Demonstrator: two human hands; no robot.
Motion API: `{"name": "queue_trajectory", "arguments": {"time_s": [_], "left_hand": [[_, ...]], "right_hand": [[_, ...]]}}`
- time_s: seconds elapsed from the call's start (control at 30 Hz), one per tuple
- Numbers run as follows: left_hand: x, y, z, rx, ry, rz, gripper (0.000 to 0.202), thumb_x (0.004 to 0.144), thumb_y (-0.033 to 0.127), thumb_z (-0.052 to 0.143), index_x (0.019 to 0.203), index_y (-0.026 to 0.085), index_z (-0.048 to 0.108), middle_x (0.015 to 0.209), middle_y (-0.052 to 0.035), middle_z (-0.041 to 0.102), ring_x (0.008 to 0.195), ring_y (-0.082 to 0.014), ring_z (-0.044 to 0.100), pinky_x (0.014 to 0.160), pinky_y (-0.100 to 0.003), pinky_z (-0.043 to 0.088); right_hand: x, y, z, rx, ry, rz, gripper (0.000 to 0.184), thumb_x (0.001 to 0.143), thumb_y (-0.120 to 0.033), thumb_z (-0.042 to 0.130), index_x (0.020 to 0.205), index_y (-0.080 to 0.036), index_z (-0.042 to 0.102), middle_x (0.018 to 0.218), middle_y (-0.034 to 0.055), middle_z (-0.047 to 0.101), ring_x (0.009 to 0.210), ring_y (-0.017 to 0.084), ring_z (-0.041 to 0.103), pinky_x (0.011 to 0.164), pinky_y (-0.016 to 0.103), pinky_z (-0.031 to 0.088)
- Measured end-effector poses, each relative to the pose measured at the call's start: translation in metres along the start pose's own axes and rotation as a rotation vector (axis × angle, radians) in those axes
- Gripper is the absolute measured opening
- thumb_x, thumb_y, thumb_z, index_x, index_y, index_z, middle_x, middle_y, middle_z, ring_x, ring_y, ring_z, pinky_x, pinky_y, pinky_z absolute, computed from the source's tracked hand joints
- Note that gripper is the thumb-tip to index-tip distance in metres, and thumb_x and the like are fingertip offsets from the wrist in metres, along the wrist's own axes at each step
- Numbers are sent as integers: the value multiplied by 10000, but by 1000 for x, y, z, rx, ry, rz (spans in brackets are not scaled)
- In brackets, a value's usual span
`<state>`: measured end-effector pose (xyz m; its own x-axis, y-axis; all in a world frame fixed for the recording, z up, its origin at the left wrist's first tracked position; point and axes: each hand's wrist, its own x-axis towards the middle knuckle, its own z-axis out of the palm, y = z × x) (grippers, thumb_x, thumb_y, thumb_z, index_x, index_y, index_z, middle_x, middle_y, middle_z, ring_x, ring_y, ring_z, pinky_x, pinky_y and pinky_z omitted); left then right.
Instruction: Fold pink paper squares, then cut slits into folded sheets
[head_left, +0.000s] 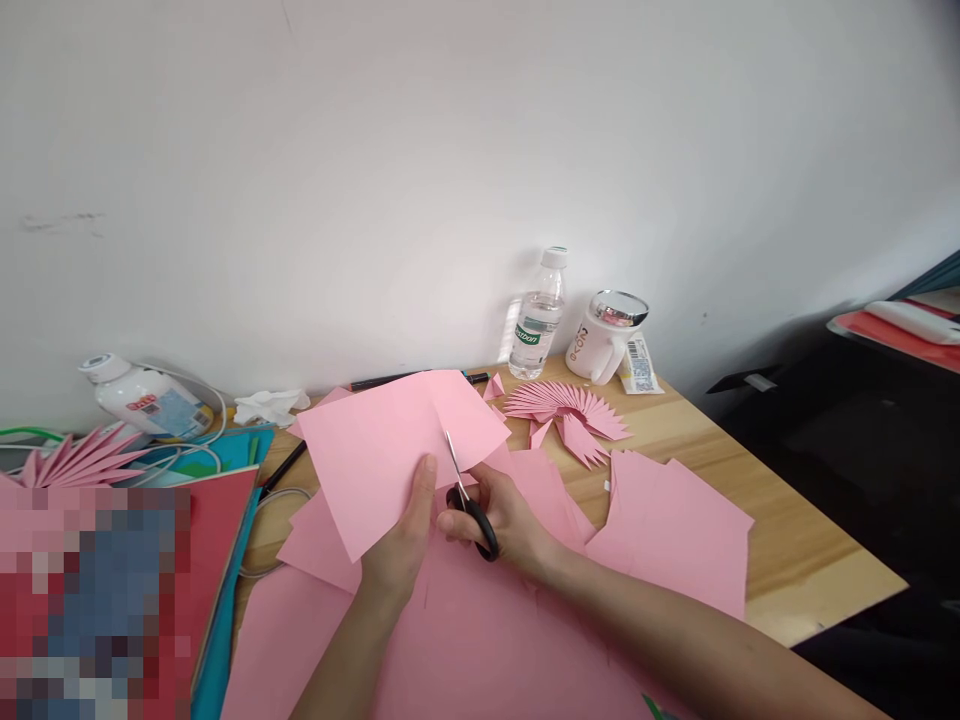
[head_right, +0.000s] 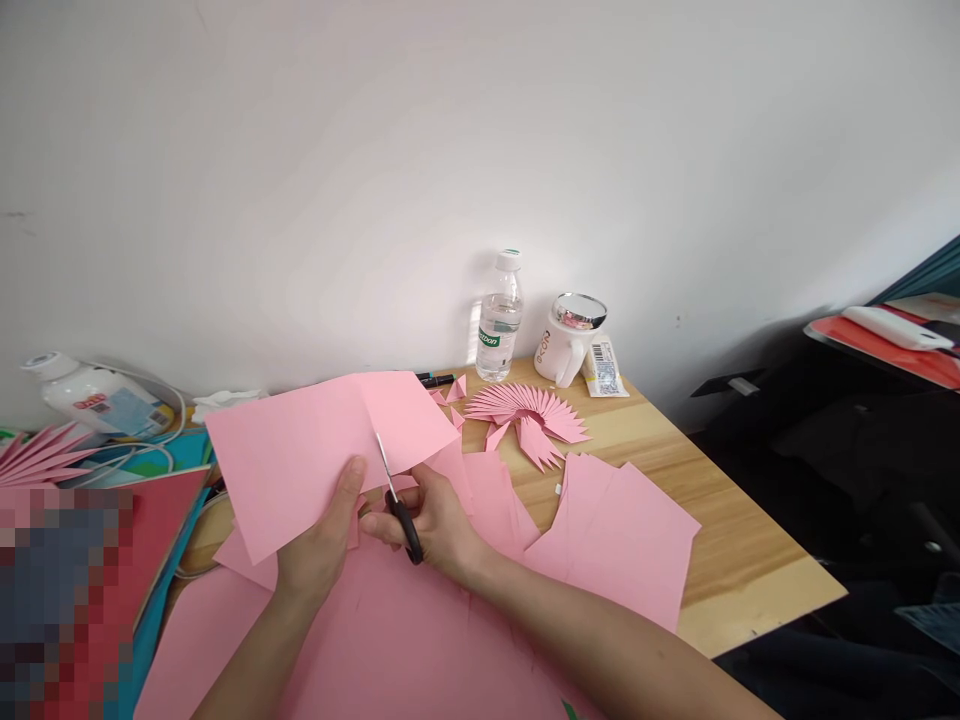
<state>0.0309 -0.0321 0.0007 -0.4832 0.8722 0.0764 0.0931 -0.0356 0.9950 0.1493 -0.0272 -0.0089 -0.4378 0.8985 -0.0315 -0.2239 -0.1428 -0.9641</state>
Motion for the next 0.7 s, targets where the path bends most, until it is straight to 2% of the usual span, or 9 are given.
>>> {"name": "queue_trajectory", "arguments": {"time_s": [0.23, 0.5, 0.7], "left_hand": [[1, -1, -1, -11, -16, -21, 472, 626, 460, 687, 979, 157, 612, 1062, -114, 623, 1032, -268, 577, 935, -417, 449], [1, -3, -1, -1, -14, -2, 473, 628, 446, 690, 995, 159, 611, 1072, -109, 617, 1044, -266, 567, 936, -415, 448], [1, -4, -1, -25, -13, 12, 472, 617, 448, 697, 981, 158, 616, 1028, -104, 638, 1049, -269, 567, 929, -409, 456]], "right_hand": [[1, -1, 0, 0, 7, -3, 559, 581, -430, 767, 974, -156, 479, 526, -88, 436, 469, 73, 421, 428, 190, 328], [0, 2, -2, -14, 18, 15, 558, 579, -436, 765, 967, -163, 472, 551, -71, 488, 487, 91, 487, 440, 196, 363], [0, 4, -3, -29, 28, 35, 511, 579, -439, 764, 900, -167, 473, 528, -74, 488, 449, 85, 480, 434, 199, 374]]}}
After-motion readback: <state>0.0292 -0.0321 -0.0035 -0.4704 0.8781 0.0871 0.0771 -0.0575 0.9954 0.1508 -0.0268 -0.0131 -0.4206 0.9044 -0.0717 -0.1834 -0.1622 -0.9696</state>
